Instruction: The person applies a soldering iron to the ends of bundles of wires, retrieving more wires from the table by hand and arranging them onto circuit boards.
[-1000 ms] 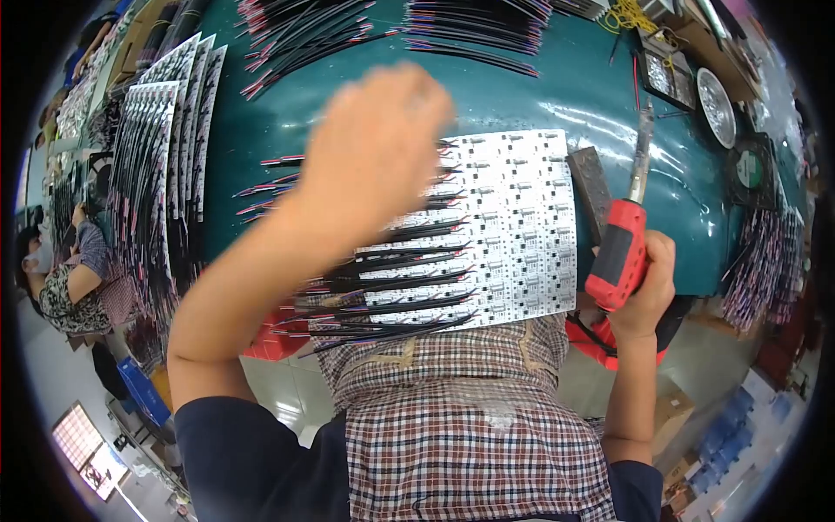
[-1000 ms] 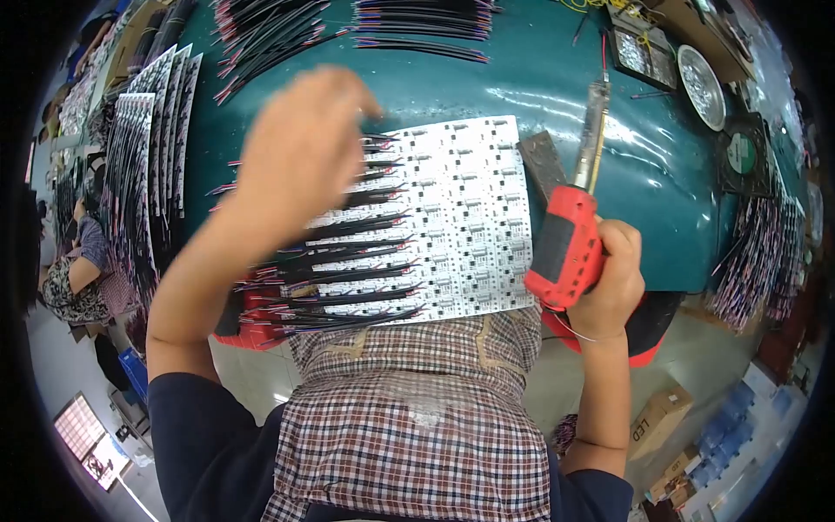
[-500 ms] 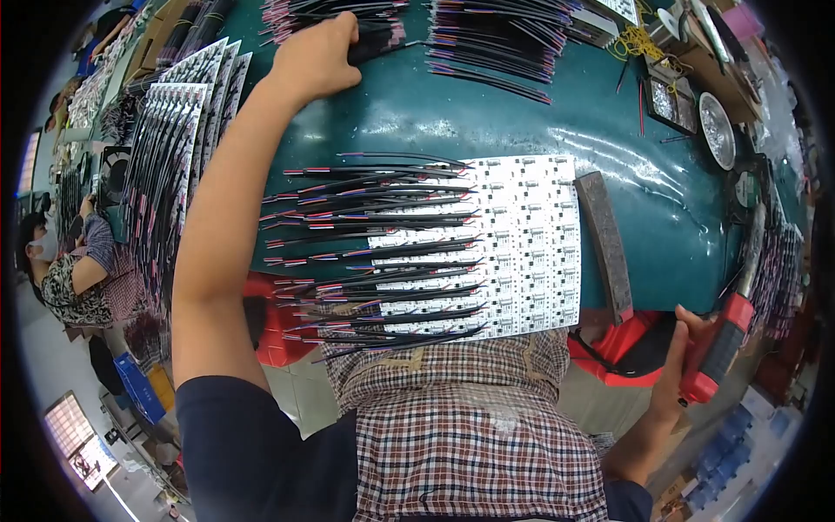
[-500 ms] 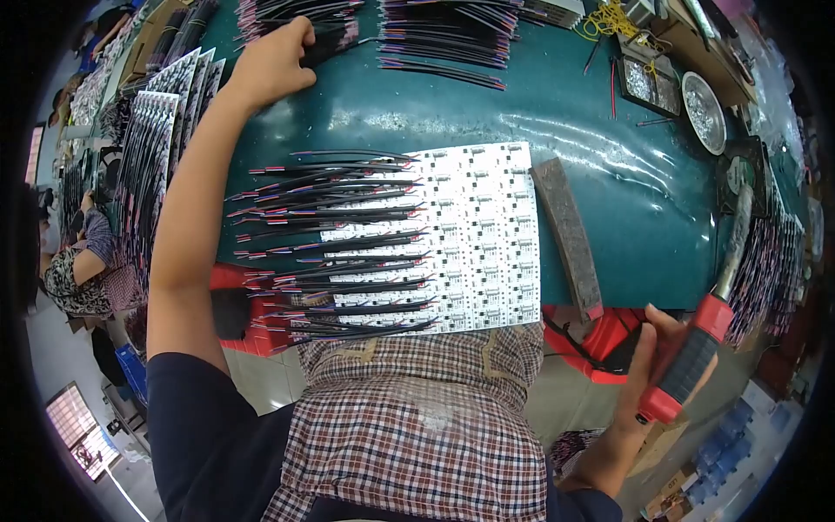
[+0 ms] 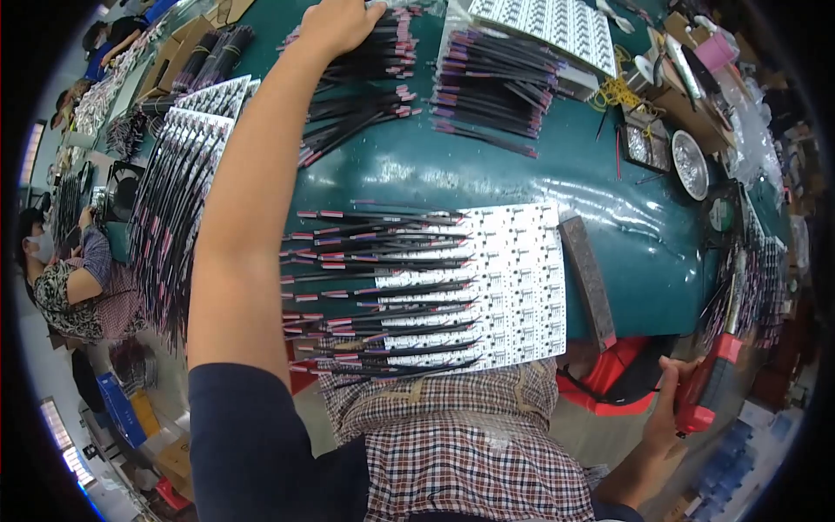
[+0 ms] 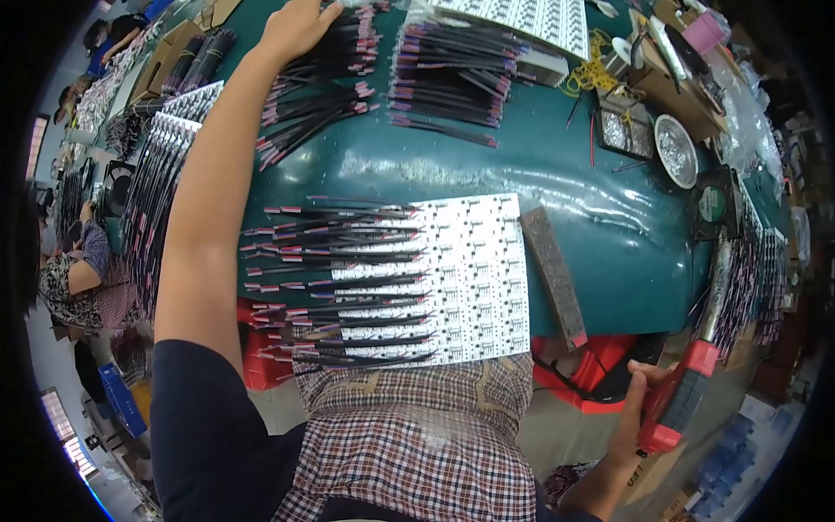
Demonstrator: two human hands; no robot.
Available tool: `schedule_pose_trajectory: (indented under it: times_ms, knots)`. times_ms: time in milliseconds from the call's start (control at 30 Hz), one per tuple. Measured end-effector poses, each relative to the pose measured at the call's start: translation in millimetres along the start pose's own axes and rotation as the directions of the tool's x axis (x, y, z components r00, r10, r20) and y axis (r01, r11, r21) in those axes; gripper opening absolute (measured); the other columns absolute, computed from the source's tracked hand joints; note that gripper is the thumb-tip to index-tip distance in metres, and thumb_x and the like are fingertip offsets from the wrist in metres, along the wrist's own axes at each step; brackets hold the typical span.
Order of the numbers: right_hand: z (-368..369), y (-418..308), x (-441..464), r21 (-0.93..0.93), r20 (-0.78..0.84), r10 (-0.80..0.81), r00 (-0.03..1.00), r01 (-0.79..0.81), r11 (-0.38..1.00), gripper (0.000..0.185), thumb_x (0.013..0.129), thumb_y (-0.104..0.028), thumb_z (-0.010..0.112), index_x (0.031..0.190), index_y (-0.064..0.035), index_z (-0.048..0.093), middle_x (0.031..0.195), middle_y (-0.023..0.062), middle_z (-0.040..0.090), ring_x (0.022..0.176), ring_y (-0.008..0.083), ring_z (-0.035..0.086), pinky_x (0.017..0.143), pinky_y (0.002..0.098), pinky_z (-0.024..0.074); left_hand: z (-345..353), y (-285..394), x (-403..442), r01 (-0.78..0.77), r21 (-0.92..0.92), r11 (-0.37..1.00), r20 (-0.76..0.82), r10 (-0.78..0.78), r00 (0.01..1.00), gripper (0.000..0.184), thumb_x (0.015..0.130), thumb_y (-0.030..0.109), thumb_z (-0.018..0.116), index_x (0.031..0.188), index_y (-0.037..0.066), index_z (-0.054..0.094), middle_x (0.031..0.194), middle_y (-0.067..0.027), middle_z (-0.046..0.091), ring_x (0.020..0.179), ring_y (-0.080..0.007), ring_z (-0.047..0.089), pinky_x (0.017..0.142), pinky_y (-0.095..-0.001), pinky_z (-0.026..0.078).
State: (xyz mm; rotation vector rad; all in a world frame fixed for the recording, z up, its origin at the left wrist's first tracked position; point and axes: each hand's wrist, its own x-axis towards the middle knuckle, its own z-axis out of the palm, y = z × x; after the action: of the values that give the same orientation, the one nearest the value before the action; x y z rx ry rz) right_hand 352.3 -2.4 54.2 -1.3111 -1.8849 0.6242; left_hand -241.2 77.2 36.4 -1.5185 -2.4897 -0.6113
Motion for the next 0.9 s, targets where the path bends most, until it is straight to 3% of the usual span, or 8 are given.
schedule_pose_trajectory:
  times_ms: [67,100,233,267,367,533,733,900]
  knots:
    - [0.3,-2.8,-3.3,-0.077,-0.012,0.024,1.000,-0.025,0.997,0.037,0.094,0.002,0.057,0.127,0.0022,0.039,0.094,0.0115,0.065,0.092,0.0175,0.065,0.091,0.0332,0.0468,24.1,-16.3,43.0,0.071,0.146,0.987,0.014,-0.074,0.997,0.028,0.087,0.029,0.064,0.096,0.002,0.062,0.099,-0.0161,0.062,0.099,-0.0363,0.059,0.087,-0.0440,0.047]
    - [-0.4,-8.7,-4.0,-0.056,-0.017,0.064,0.998,-0.064,0.996,0.039,0.093,0.002,0.060,0.125,0.0017,0.037,0.092,0.0121,0.065,0.088,0.0177,0.065,0.089,0.0336,0.0483,36.3,-37.6,65.3,0.052,0.217,0.975,0.171,-0.090,0.981,0.067,0.090,0.061,0.051,0.129,0.006,0.056,0.133,-0.0220,0.055,0.123,-0.0355,0.054,0.103,-0.0424,0.042]
    - [-5.2,-11.1,-9.3,-0.028,-0.052,0.115,0.992,-0.116,0.993,0.040,0.094,0.003,0.059,0.132,0.0014,0.045,0.098,0.0098,0.063,0.090,0.0184,0.065,0.087,0.0330,0.0511,78.3,-54.7,68.1,0.189,0.108,0.976,0.071,-0.197,0.978,0.086,0.092,0.071,0.035,0.137,0.000,0.049,0.133,-0.0210,0.058,0.124,-0.0357,0.055,0.108,-0.0486,0.037]
    - [-6.5,-8.7,-10.1,-0.026,-0.052,0.115,0.992,-0.116,0.993,0.040,0.094,0.003,0.059,0.132,0.0014,0.045,0.098,0.0098,0.063,0.090,0.0184,0.065,0.087,0.0330,0.0511,76.0,-50.6,62.7,0.250,0.194,0.949,0.254,-0.295,0.921,0.091,0.091,0.073,0.035,0.144,0.000,0.041,0.135,-0.0210,0.057,0.127,-0.0336,0.053,0.107,-0.0478,0.037]
    - [-2.4,-8.7,-9.1,-0.092,-0.059,0.145,0.988,-0.150,0.984,0.039,0.094,0.003,0.059,0.131,0.0018,0.046,0.099,0.0101,0.062,0.089,0.0183,0.065,0.087,0.0327,0.0519,71.1,-40.5,36.3,0.277,0.202,0.939,0.210,-0.318,0.925,0.092,0.090,0.074,0.036,0.145,0.001,0.040,0.136,-0.0203,0.055,0.129,-0.0317,0.052,0.106,-0.0467,0.038]
    - [10.3,-7.6,-0.2,0.133,-0.043,0.200,0.979,-0.193,0.972,0.040,0.095,0.003,0.058,0.133,0.0029,0.045,0.103,0.0109,0.062,0.091,0.0177,0.064,0.088,0.0327,0.0529,70.8,-38.4,-12.9,0.081,0.217,0.973,-0.034,-0.075,0.997,0.088,0.089,0.073,0.038,0.136,-0.001,0.051,0.127,-0.0180,0.061,0.121,-0.0307,0.056,0.106,-0.0454,0.036]
    - [15.5,2.6,2.0,0.196,0.036,0.111,0.993,-0.116,0.974,0.041,0.095,0.002,0.057,0.134,0.0020,0.044,0.103,0.0102,0.063,0.093,0.0172,0.064,0.088,0.0317,0.0525,53.4,-12.6,-75.7,0.072,0.208,0.976,-0.075,-0.057,0.996,0.081,0.092,0.066,0.044,0.134,-0.002,0.052,0.125,-0.0167,0.060,0.122,-0.0287,0.053,0.108,-0.0453,0.033]
    - [15.5,6.3,-1.8,0.196,0.019,0.118,0.993,-0.120,0.973,0.038,0.096,0.002,0.057,0.132,0.0025,0.046,0.103,0.0104,0.064,0.091,0.0173,0.065,0.085,0.0309,0.0525,52.6,-7.2,-101.5,0.047,0.210,0.977,-0.060,-0.035,0.998,0.082,0.093,0.064,0.045,0.140,-0.002,0.044,0.141,-0.0187,0.050,0.134,-0.0330,0.043,0.112,-0.0473,0.028]
